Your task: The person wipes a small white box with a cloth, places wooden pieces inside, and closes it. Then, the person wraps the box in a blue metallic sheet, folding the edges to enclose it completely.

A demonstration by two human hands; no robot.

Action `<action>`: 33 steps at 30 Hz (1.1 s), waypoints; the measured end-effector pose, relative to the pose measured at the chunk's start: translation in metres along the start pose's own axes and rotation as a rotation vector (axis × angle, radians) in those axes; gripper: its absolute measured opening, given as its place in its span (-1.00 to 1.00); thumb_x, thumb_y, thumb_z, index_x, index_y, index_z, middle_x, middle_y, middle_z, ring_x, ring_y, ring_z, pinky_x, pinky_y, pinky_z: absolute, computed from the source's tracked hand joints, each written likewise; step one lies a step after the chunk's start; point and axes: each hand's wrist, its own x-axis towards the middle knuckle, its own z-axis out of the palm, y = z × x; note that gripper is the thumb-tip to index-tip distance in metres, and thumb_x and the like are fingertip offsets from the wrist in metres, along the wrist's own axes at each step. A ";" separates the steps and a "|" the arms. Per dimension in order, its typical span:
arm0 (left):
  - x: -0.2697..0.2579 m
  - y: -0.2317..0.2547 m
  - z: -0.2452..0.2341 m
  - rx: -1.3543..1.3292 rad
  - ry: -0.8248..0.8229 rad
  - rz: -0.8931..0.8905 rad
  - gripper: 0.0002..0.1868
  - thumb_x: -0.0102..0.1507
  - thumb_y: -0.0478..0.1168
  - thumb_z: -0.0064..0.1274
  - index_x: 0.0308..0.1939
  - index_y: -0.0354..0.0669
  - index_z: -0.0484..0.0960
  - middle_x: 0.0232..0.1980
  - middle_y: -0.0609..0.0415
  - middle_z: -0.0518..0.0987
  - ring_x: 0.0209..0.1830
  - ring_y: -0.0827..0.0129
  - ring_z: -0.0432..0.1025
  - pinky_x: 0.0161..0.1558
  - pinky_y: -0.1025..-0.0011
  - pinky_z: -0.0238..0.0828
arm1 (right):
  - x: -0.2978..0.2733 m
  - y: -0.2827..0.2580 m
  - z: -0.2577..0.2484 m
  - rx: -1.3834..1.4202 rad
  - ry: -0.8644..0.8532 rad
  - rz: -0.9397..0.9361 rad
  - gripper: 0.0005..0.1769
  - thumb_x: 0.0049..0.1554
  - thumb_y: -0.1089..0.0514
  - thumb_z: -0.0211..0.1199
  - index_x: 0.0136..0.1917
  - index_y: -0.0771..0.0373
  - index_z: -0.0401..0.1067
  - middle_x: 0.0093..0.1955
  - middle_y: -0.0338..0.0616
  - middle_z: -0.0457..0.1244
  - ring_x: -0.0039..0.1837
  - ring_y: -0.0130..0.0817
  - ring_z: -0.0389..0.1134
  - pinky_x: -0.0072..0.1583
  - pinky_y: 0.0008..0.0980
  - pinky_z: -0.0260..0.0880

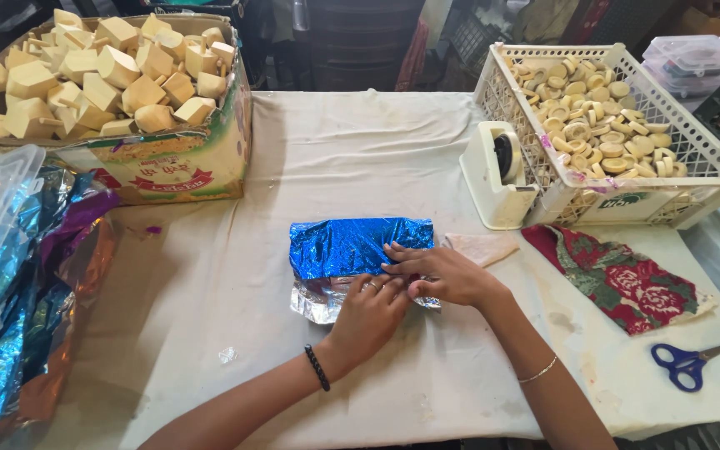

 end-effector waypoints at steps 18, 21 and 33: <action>0.046 -0.042 0.004 -0.314 -0.161 -0.179 -0.87 0.25 -0.15 0.11 -0.24 -0.06 0.72 -0.19 0.15 0.66 -0.07 0.25 0.51 0.09 0.06 0.18 | 0.012 -0.029 -0.005 -0.144 0.009 0.363 -0.13 -0.16 -0.30 0.52 0.18 0.25 0.25 -0.11 0.11 0.39 0.00 0.15 0.41 0.01 0.02 0.36; 0.051 -0.043 0.001 -0.289 -0.276 -0.180 -0.86 0.26 -0.13 0.10 -0.24 -0.02 0.72 -0.18 0.18 0.67 -0.10 0.26 0.51 0.10 0.09 0.23 | 0.011 -0.013 0.002 -0.198 -0.003 0.410 -0.33 -0.05 -0.17 0.45 0.12 0.25 0.25 -0.14 0.11 0.39 0.00 0.15 0.40 0.01 0.04 0.34; 0.002 -0.091 -0.062 -0.244 -0.494 -0.259 -0.56 0.13 0.03 0.22 -0.01 -0.10 0.58 -0.05 0.08 0.62 0.06 0.17 0.48 0.10 0.11 0.29 | 0.012 -0.010 0.002 0.007 0.163 0.226 -0.77 0.22 0.09 0.20 0.02 0.28 0.30 0.11 -0.12 0.43 0.04 0.01 0.45 -0.01 -0.08 0.42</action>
